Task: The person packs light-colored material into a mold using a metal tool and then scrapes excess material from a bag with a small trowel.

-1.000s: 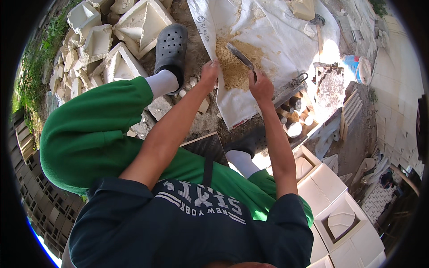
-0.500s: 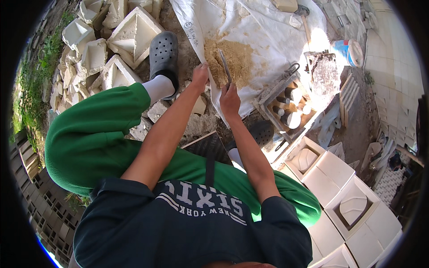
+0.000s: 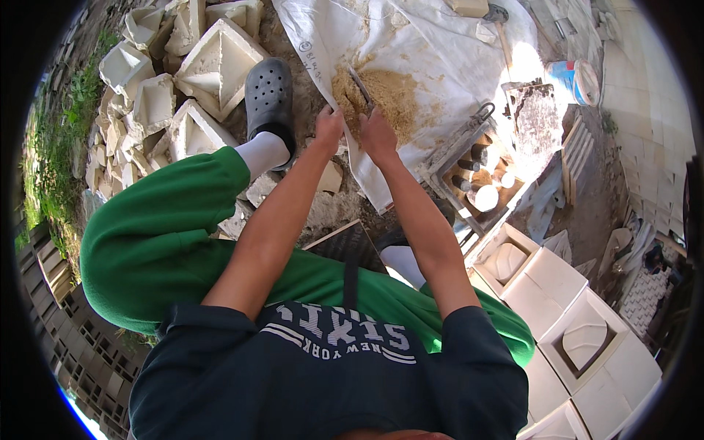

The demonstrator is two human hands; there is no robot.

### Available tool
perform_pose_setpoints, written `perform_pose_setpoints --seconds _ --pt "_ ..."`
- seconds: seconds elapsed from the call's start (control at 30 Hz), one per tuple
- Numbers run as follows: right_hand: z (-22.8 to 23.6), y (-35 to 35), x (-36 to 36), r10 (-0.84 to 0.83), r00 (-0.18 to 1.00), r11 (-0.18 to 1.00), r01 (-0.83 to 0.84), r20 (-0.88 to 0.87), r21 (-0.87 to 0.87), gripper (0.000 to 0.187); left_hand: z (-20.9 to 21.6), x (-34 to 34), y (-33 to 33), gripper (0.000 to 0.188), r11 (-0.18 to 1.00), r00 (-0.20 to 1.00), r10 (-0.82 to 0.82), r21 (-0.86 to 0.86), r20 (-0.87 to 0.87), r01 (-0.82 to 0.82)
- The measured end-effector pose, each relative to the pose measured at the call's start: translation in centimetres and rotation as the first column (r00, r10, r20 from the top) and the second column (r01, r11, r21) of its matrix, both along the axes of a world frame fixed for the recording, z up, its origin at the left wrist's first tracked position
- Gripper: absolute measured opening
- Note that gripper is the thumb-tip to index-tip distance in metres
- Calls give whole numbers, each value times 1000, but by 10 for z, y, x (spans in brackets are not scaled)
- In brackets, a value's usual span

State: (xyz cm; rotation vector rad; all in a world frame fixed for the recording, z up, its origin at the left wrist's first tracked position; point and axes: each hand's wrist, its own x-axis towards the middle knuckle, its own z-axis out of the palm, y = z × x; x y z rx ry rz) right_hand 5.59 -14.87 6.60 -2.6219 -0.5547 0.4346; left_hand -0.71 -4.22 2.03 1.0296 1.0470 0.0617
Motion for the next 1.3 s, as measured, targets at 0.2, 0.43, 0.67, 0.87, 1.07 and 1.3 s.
perform_pose_setpoints --seconds 0.2,0.43,0.67,0.87,1.07,1.3 --pt "8 -10 -11 33 998 999 -30 -57 40 41 -7 -11 -22 26 982 1000 -16 189 21 12" --pt "-1 -49 -32 -76 989 995 84 -123 56 45 -5 -19 -45 21 882 974 -144 424 -177 208" --pt "1 -83 -35 -295 946 911 321 -134 260 42 19 -3 -46 21 719 929 -273 588 -251 371" --pt "17 -95 -7 -521 846 801 531 -115 276 45 41 7 -52 19 790 947 -309 530 -89 307" --pt "-33 -100 -12 -557 784 768 612 -274 191 50 39 2 -49 17 829 953 -288 475 -90 296" --pt "-73 -108 -54 -636 700 688 705 -327 173 44 24 -8 -33 20 862 974 -218 454 -68 225"
